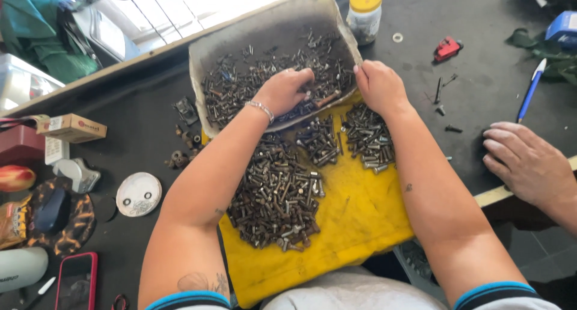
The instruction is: The person sorts small metal fasteners from a plastic bin onto a yellow cloth on a workbench. They repeatedly pick up handfuls of fasteners, separate them by type, and place them into distinct piles on the cloth.
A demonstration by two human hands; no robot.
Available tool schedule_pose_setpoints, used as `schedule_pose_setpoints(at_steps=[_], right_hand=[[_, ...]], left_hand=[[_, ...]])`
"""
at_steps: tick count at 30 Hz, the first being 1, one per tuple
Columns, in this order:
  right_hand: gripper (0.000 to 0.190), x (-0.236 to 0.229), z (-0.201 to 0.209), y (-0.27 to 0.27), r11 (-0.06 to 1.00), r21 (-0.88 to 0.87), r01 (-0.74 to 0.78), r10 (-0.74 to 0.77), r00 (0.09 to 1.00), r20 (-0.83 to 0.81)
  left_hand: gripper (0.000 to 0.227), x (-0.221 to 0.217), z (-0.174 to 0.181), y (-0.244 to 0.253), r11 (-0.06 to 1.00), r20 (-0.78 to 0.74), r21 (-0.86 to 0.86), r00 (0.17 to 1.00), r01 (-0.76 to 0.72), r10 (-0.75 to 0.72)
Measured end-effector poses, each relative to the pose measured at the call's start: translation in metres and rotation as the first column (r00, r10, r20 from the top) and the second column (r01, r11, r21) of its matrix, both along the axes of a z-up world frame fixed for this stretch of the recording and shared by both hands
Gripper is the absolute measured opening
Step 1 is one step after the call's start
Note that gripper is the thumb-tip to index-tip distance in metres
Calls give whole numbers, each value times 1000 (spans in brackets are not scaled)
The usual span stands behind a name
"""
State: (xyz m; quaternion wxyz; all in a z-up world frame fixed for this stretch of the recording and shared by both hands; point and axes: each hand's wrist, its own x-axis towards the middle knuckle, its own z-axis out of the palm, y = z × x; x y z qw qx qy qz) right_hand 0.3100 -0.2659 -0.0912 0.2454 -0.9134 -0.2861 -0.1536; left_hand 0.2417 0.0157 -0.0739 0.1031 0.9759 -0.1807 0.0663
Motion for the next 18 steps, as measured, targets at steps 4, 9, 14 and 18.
schedule_pose_setpoints(at_steps=[4, 9, 14, 18], right_hand=[[46, 3, -3, 0, 1000, -7, -20, 20, 1000, -1], [44, 15, -17, -4, 998, -32, -54, 53, 998, -37], [39, 40, -44, -16, 974, -187, -131, 166, 968, 188], [28, 49, -52, -23, 985, -94, -142, 164, 941, 297]], left_hand=[[47, -33, 35, -4, 994, 73, -79, 995, 73, -67], [38, -116, 93, -21, 980, 211, -78, 964, 181, -161], [11, -250, 121, -22, 955, 308, -205, 940, 215, -146], [10, -338, 98, -21, 947, 256, -321, 965, 24, 63]])
